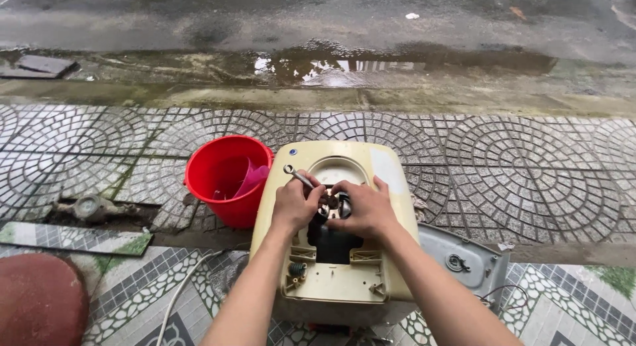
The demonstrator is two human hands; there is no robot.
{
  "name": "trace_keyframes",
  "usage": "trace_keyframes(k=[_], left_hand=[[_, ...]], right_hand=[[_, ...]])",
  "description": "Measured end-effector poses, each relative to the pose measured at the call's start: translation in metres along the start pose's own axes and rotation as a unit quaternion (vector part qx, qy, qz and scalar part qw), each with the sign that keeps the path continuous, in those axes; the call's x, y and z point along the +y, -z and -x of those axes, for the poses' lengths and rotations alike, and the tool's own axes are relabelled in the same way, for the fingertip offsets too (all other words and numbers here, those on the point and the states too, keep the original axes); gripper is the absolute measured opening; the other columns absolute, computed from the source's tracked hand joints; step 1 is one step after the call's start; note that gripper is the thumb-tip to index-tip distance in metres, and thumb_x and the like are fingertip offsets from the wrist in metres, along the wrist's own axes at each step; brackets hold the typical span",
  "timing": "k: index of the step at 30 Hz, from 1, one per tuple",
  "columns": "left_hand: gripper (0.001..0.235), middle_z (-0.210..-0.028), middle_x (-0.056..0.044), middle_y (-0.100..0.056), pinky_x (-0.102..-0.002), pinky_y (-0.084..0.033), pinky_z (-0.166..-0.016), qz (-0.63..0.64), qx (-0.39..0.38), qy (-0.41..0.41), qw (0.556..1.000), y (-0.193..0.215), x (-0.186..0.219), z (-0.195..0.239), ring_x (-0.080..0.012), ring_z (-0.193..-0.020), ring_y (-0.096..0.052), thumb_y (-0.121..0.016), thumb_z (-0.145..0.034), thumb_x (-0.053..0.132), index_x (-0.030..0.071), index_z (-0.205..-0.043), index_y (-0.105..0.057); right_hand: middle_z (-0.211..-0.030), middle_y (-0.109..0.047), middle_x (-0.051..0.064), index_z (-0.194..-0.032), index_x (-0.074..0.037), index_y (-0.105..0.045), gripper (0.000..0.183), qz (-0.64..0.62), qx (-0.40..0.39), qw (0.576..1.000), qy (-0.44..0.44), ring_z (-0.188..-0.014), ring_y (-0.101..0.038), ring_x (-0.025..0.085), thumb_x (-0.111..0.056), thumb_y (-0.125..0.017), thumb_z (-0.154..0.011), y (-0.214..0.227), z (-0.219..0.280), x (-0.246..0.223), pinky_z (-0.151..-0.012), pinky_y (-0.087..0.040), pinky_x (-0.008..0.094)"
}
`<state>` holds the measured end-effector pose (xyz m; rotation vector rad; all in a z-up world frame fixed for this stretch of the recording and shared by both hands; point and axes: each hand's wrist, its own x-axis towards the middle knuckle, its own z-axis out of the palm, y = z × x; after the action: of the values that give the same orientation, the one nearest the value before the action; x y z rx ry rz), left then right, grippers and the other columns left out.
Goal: Tightening bolts on an appliance flange using a combination wrench
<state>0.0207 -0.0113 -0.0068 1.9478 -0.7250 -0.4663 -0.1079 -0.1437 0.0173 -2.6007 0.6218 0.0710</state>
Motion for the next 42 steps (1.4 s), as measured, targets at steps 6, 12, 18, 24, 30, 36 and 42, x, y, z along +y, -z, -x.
trace_keyframes(k=[6, 12, 18, 24, 30, 36, 42], left_hand=[[0.015, -0.085, -0.025, -0.077, -0.028, -0.068, -0.062, 0.27, 0.141, 0.056, 0.951, 0.007, 0.021, 0.016, -0.0237, -0.069, -0.078, -0.067, -0.091, 0.011, -0.004, -0.092, -0.062], [0.018, -0.085, -0.029, -0.076, -0.029, -0.069, -0.061, 0.263, 0.155, 0.047, 0.951, 0.008, 0.028, 0.019, -0.0261, -0.067, -0.078, -0.067, -0.089, 0.009, -0.008, -0.091, -0.062], [0.017, -0.085, -0.023, -0.078, -0.027, -0.069, -0.062, 0.21, 0.135, 0.06, 0.966, 0.007, 0.03, 0.019, -0.0233, -0.066, -0.078, -0.068, -0.088, 0.012, -0.005, -0.09, -0.065], [0.016, -0.082, -0.018, -0.079, -0.028, -0.066, -0.061, 0.156, 0.125, 0.063, 0.978, 0.007, 0.029, 0.018, -0.0205, -0.064, -0.077, -0.068, -0.089, 0.017, 0.0, -0.091, -0.067], [0.017, -0.077, -0.014, -0.079, -0.029, -0.066, -0.066, 0.134, 0.09, 0.055, 0.985, 0.007, 0.017, 0.013, -0.0192, -0.064, -0.078, -0.072, -0.084, 0.022, 0.005, -0.087, -0.068], [0.021, -0.073, -0.006, -0.079, -0.031, -0.063, -0.072, 0.043, 0.051, 0.005, 0.998, 0.007, 0.008, 0.01, -0.0156, -0.069, -0.078, -0.078, -0.083, 0.03, 0.011, -0.088, -0.07], [0.024, -0.081, -0.007, -0.08, -0.039, -0.062, -0.077, -0.021, 0.048, -0.05, 0.997, -0.007, -0.011, 0.001, -0.0258, -0.084, -0.079, -0.079, -0.086, 0.035, 0.015, -0.093, -0.068]], right_hand=[[-0.124, -0.075, -0.003, -0.116, -0.033, -0.067, 0.035, 0.007, 0.024, 0.999, -0.025, -0.13, -0.062, 0.021, -0.051, -0.068, -0.087, -0.016, -0.012, 0.012, -0.126, -0.014, 0.052], [-0.124, -0.075, -0.007, -0.109, -0.038, -0.074, 0.025, 0.016, 0.027, 0.999, -0.044, -0.127, -0.065, 0.019, -0.049, -0.065, -0.088, -0.014, -0.015, 0.007, -0.126, -0.015, 0.051], [-0.121, -0.074, -0.007, -0.101, -0.038, -0.074, 0.026, 0.022, 0.045, 0.998, -0.041, -0.123, -0.066, 0.018, -0.058, -0.065, -0.088, -0.025, -0.021, 0.014, -0.125, -0.018, 0.052], [-0.12, -0.073, -0.006, -0.103, -0.039, -0.073, 0.028, 0.044, 0.045, 0.998, -0.022, -0.122, -0.067, 0.018, -0.061, -0.063, -0.089, -0.026, -0.022, 0.017, -0.124, -0.019, 0.055], [-0.117, -0.075, -0.004, -0.107, -0.034, -0.073, 0.028, 0.003, 0.026, 0.999, -0.032, -0.123, -0.067, 0.02, -0.05, -0.066, -0.086, -0.003, -0.009, -0.003, -0.124, -0.017, 0.053], [-0.117, -0.077, -0.004, -0.114, -0.03, -0.07, 0.037, -0.016, 0.039, 0.998, -0.037, -0.124, -0.067, 0.02, -0.047, -0.07, -0.08, -0.012, -0.014, 0.008, -0.124, -0.017, 0.052], [-0.118, -0.077, -0.005, -0.116, -0.029, -0.07, 0.041, -0.025, 0.041, 0.998, -0.045, -0.127, -0.065, 0.019, -0.047, -0.071, -0.078, -0.009, -0.011, 0.004, -0.125, -0.017, 0.05]])
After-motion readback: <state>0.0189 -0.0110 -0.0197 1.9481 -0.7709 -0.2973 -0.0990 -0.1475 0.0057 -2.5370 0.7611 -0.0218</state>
